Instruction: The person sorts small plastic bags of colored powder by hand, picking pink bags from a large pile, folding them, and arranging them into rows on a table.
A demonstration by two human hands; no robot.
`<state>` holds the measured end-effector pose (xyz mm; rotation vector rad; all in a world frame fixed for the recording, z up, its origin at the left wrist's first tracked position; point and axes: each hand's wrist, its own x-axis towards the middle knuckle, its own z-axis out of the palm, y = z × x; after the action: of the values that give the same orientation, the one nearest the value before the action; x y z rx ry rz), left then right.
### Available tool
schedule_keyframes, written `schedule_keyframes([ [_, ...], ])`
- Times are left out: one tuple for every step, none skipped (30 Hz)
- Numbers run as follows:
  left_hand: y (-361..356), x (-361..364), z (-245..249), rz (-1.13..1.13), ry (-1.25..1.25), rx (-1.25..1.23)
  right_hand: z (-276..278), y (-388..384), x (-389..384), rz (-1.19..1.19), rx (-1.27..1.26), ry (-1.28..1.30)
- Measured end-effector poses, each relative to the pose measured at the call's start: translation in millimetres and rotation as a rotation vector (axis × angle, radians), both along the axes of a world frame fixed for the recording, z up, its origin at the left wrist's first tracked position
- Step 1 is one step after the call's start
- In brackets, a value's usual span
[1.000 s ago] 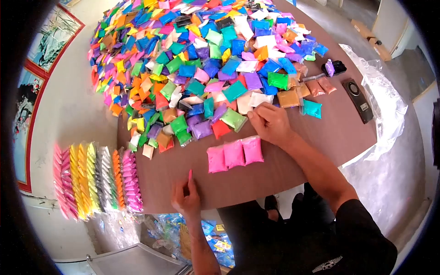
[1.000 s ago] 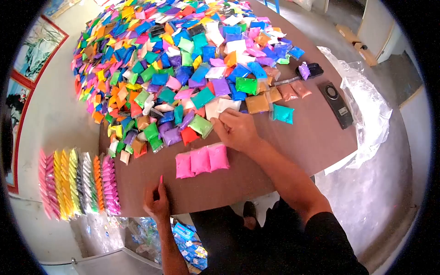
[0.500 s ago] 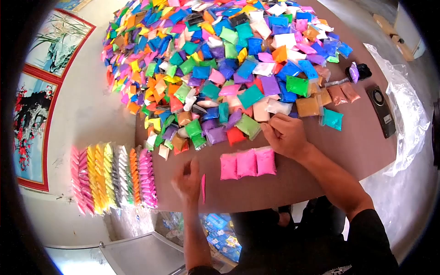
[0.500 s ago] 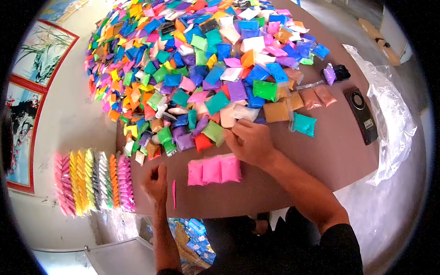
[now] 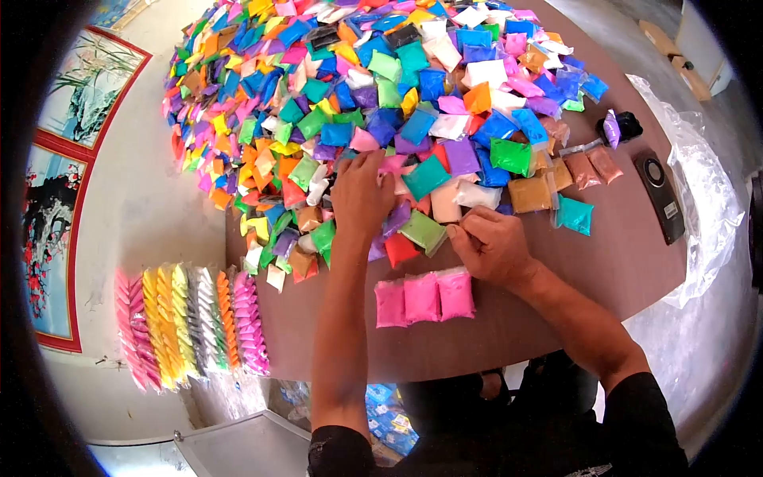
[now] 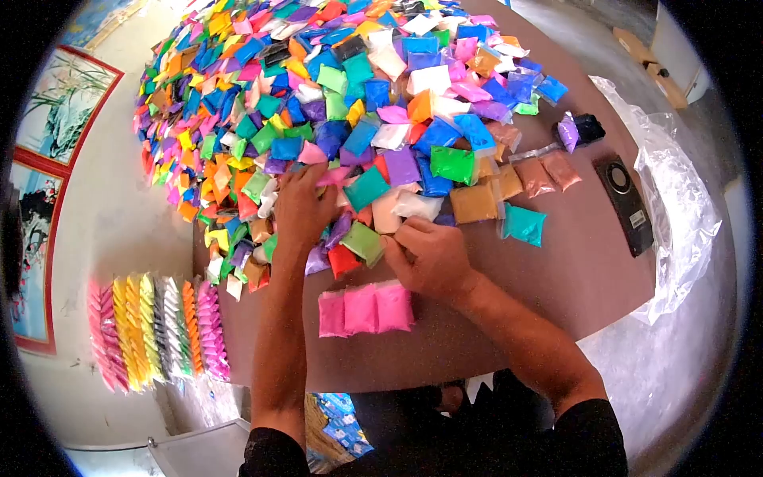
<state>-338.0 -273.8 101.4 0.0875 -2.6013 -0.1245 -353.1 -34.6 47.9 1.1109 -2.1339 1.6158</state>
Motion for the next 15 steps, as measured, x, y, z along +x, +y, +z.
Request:
schedule_keyframes([
  [-5.9,-5.5,-2.4,-0.021,0.020,0.015,-0.7,0.2,-0.1,0.004,-0.001,-0.009],
  [-10.9,-8.5,-5.0,-0.042,0.041,0.030,-0.9,0.7,-0.7,0.009,-0.002,-0.017],
  [-10.7,-7.8,-2.7,-0.046,0.042,0.030,-0.3,0.4,-1.1,0.005,-0.002,-0.016],
  [-9.9,-3.9,-0.8,0.020,0.079,0.224,0.4,-0.4,-0.7,0.006,-0.014,-0.030],
  [-9.5,1.7,1.0,0.089,0.112,0.419,0.4,-0.2,0.1,0.009,-0.025,-0.047],
  [-6.8,9.4,8.6,0.088,0.108,0.420,0.3,1.0,0.2,0.007,-0.024,-0.050],
  [-3.0,20.0,20.6,0.101,0.052,0.777,1.2,1.9,0.2,0.012,-0.018,-0.049],
  [-2.4,30.0,27.4,0.117,0.000,1.131,2.3,1.5,0.1,0.023,-0.013,-0.046],
  [-4.6,36.1,24.6,0.096,0.039,1.284,3.2,0.8,0.0,0.033,-0.016,-0.047],
  [-6.2,42.8,22.9,0.103,0.045,1.282,4.0,0.9,-0.7,0.028,-0.022,-0.031],
  [-5.9,50.1,20.2,0.129,0.064,1.401,3.9,1.0,-0.7,0.023,-0.026,-0.017],
  [-3.1,56.3,19.8,0.158,0.084,1.522,2.7,0.3,-0.6,0.031,-0.025,-0.022],
  [-0.9,60.8,19.3,0.167,0.094,1.582,1.3,-0.8,-1.1,0.024,-0.039,-0.022],
  [0.4,66.2,18.6,0.177,0.097,1.582,0.2,-1.5,-0.7,0.017,-0.054,-0.021],
  [1.7,70.6,19.3,0.162,0.081,1.617,0.4,-1.6,0.0,0.023,-0.054,-0.024],
])
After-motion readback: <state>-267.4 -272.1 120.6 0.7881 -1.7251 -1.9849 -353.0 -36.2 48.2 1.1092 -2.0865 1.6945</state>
